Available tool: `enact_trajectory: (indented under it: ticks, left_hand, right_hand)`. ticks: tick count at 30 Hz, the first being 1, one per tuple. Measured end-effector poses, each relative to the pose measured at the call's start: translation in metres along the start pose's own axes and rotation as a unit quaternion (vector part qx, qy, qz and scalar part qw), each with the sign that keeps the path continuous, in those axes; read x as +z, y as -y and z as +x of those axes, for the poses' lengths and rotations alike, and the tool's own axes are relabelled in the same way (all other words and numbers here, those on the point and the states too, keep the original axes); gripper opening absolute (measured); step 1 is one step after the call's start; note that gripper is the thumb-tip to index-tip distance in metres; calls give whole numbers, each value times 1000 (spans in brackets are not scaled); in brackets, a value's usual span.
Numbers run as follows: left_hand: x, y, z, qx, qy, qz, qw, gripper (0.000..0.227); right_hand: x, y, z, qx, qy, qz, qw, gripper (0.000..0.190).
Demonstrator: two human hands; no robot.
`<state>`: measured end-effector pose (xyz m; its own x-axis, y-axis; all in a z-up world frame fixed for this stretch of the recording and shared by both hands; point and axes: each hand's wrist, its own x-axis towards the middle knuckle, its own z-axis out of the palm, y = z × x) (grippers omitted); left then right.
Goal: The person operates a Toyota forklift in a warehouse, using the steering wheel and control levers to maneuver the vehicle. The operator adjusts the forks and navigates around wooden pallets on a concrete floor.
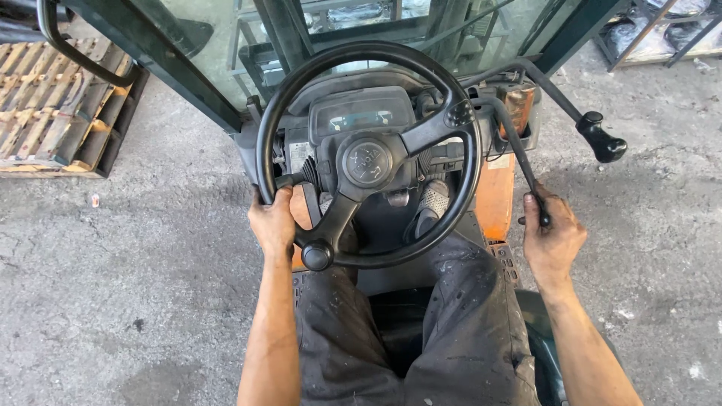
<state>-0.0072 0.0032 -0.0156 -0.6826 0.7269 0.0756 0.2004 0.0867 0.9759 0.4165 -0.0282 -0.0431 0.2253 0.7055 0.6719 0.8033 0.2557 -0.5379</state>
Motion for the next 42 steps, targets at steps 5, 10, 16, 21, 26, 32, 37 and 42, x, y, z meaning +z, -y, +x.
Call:
enact_trajectory:
  ticks: [5,10,16,21,26,32,37,42]
  left_hand:
    - [-6,20,20,45,113,-140,983,73]
    - [-10,-11,10,-13,144,-189,971,104]
    - [1,12,26,44,47,-76,995,99]
    - [-4,0,30,58,48,-64,995,81]
    - [3,-3,68,202,-65,60,975,79]
    - [17,-71,149,440,48,221,869,47]
    - [137,-150,204,395,293,341,801,47]
    - [214,-131,45,551,307,359,688,73]
  right_hand:
    - [-6,-1,-3,-14,7,-2,1000,16]
    - [-11,-2,-6,-10,14,-2,1000,22]
    - [-1,-4,3,27,9,14,999,21]
    - [1,6,0,17,9,6,1000,23]
    - [18,17,16,-19,-8,3,1000,24]
    - [41,36,24,24,2,5,1000,24]
    - [59,50,40,51,19,4,999,27]
    - [78,49,57,31,17,-11,999,24]
